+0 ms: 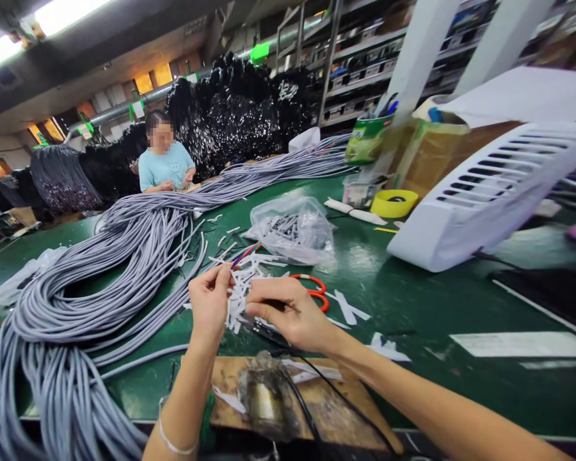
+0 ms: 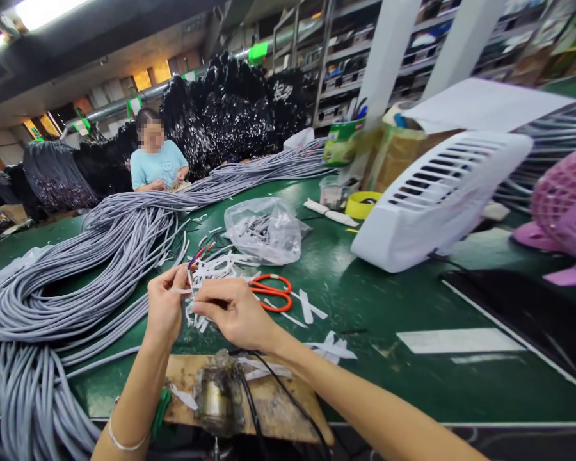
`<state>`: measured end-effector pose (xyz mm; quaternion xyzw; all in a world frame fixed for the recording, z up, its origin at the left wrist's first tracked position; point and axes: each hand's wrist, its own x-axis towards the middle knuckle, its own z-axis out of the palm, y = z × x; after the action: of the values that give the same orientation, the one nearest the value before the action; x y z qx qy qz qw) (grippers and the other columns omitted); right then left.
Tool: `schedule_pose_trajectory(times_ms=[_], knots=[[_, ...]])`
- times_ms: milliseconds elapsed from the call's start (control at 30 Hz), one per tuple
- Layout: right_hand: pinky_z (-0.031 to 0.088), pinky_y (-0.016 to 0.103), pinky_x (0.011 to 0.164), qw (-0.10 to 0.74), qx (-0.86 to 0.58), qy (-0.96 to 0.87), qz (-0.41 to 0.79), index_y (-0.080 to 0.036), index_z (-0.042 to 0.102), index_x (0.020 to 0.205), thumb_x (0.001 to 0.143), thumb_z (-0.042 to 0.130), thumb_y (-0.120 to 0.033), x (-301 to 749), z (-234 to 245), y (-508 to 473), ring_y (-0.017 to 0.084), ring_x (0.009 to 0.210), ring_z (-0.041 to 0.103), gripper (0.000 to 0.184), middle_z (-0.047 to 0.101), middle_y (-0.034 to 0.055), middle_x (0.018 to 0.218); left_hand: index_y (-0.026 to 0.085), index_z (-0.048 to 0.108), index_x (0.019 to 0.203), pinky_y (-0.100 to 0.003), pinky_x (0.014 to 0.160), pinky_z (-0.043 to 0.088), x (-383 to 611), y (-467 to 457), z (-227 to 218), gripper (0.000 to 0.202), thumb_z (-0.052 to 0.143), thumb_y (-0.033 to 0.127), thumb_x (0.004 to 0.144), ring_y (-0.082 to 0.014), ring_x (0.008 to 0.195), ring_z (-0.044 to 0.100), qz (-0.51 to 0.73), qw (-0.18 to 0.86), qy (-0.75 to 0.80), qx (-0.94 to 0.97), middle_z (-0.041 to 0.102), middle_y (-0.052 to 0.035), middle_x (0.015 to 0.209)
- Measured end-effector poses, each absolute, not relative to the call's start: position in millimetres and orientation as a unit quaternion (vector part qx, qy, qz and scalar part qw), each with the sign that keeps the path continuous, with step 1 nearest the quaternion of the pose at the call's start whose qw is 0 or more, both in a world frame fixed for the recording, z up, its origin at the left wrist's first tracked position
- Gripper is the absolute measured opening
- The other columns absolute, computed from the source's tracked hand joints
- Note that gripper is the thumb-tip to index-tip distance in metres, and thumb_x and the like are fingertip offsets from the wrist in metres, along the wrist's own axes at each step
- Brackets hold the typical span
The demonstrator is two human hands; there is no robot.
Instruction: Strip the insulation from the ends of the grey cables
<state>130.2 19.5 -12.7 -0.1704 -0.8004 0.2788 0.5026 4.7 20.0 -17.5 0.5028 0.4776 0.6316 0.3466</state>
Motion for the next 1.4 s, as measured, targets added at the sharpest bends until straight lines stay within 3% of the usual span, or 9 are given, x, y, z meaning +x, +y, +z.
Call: schedule_pose_trajectory(times_ms=[200,300,433,567,767,933,1133,1233,1400], knots=[[0.031,0.021,0.046,0.427,-0.204,-0.836,0.278,-0.016,0.050,0.054,0.085,0.045,-0.032,144,-11,30,0.008,0.047,0.036,0.034,0.042,-0.0025,0.049,0.010,0.069,0.076,-0.021,0.052,0.036,4,20,-20,0.023,0.058,0.029,0.074,-0.0089,0.054,0.045,0.636,0.297,0.479,0.528,0.056,-0.0007,0.060],[0.029,0.021,0.047,0.281,-0.326,-0.862,0.268,-0.017,0.056,0.059,0.080,0.052,-0.035,162,-11,49,0.009,0.047,0.037,0.028,0.044,-0.0030,0.049,0.010,0.069,0.086,-0.021,0.055,0.038,-2,24,-22,0.023,0.055,0.026,0.076,-0.0090,0.057,0.046,0.638,0.270,0.485,0.534,0.059,-0.0015,0.065],[0.032,0.023,0.052,0.063,-0.493,-0.861,0.105,-0.019,0.067,0.069,0.070,0.066,-0.035,177,-18,65,0.015,0.060,0.053,0.016,0.061,0.0031,0.065,0.009,0.067,0.093,-0.021,0.057,0.041,-6,26,-22,0.025,0.054,0.021,0.076,-0.0086,0.056,0.048,0.654,0.269,0.484,0.516,0.059,-0.0021,0.067],[0.040,0.027,0.068,0.067,-0.419,-0.905,0.033,-0.018,0.070,0.084,0.074,0.063,-0.029,156,-28,53,0.022,0.086,0.059,0.016,0.065,0.0095,0.090,0.010,0.067,0.093,-0.020,0.057,0.042,-2,22,-20,0.023,0.054,0.020,0.077,-0.0087,0.057,0.051,0.636,0.276,0.490,0.528,0.060,-0.0022,0.067],[0.041,0.030,0.059,-0.022,-0.411,-0.911,0.023,-0.010,0.070,0.076,0.077,0.049,-0.013,124,-41,26,0.026,0.071,0.064,0.020,0.067,0.0159,0.073,0.012,0.067,0.085,-0.018,0.053,0.041,0,20,-20,0.017,0.062,0.022,0.072,-0.0070,0.054,0.050,0.656,0.326,0.473,0.489,0.059,-0.0004,0.064],[0.036,0.025,0.055,0.060,-0.424,-0.903,0.021,-0.017,0.066,0.084,0.079,0.044,-0.009,140,-39,36,0.019,0.069,0.063,0.024,0.068,0.0078,0.076,0.010,0.069,0.074,-0.016,0.041,0.028,-3,21,-15,0.028,0.073,0.034,0.061,-0.0026,0.042,0.038,0.651,0.500,0.390,0.418,0.051,0.0019,0.053],[0.037,0.024,0.054,0.381,-0.446,-0.803,-0.101,-0.014,0.059,0.095,0.093,0.027,-0.026,145,-33,40,0.015,0.066,0.060,0.034,0.064,0.0081,0.087,0.007,0.068,0.072,-0.016,0.038,0.020,0,16,-9,0.036,0.079,0.035,0.052,-0.0007,0.039,0.034,0.637,0.563,0.369,0.377,0.051,0.0018,0.052],[0.034,0.024,0.049,0.417,-0.423,-0.788,-0.161,-0.013,0.059,0.089,0.093,0.025,-0.033,140,-34,35,0.014,0.056,0.056,0.041,0.062,0.0069,0.076,0.007,0.063,0.063,-0.016,0.037,0.017,3,14,-8,0.035,0.078,0.037,0.052,-0.0003,0.038,0.033,0.609,0.581,0.373,0.389,0.049,0.0020,0.050],[0.031,0.023,0.048,0.433,-0.404,-0.775,-0.221,-0.013,0.061,0.086,0.092,0.033,-0.028,137,-33,33,0.012,0.048,0.051,0.032,0.060,0.0043,0.067,0.009,0.055,0.051,-0.016,0.036,0.015,6,11,-10,0.040,0.075,0.043,0.055,-0.0005,0.035,0.028,0.568,0.594,0.386,0.419,0.040,0.0046,0.040]])
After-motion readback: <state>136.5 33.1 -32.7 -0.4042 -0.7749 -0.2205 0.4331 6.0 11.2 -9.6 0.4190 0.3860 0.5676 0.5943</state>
